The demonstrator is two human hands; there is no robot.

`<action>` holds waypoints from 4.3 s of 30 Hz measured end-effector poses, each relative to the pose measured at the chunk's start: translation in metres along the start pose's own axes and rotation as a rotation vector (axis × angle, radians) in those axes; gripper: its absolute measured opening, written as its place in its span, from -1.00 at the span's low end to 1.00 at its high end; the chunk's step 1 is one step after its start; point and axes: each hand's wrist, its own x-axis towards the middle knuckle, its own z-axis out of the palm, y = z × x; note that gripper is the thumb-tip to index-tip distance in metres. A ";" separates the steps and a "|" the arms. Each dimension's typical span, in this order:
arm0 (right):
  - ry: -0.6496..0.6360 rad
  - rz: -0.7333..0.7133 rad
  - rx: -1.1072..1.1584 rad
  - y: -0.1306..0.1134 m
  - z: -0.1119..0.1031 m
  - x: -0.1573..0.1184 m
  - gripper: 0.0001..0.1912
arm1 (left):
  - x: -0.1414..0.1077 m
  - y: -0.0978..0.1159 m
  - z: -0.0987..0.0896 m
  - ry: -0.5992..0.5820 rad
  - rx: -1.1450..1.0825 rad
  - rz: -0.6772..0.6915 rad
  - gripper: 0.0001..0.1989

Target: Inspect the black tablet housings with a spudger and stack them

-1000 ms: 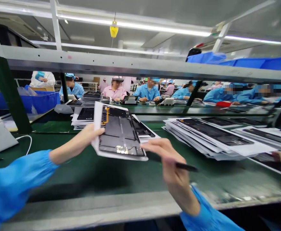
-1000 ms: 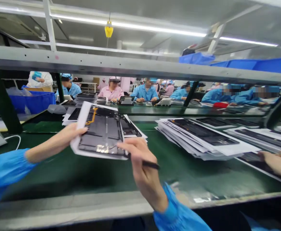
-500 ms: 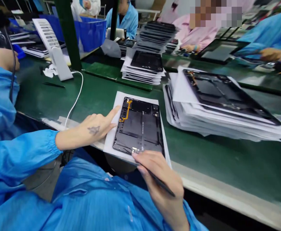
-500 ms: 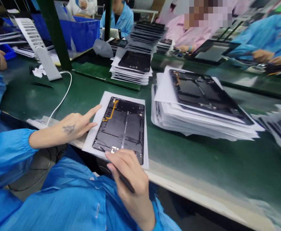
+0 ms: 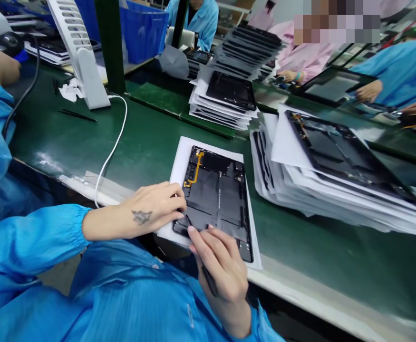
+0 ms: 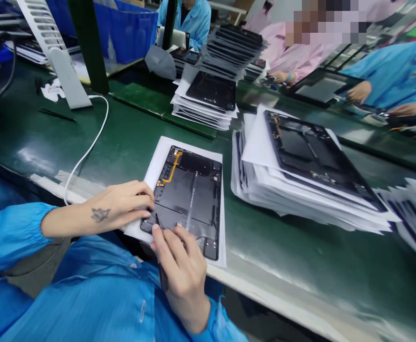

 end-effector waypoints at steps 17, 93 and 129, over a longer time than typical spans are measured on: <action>-0.008 0.147 0.039 -0.004 0.000 0.025 -0.73 | -0.008 0.022 0.003 0.194 0.265 0.379 -0.79; -0.557 -0.071 0.123 0.019 -0.041 0.066 -0.56 | -0.014 0.001 0.001 0.127 0.118 0.099 -0.57; -0.422 -0.322 -0.259 0.012 -0.018 0.055 -0.71 | -0.022 -0.002 0.010 0.050 -0.042 0.083 -0.53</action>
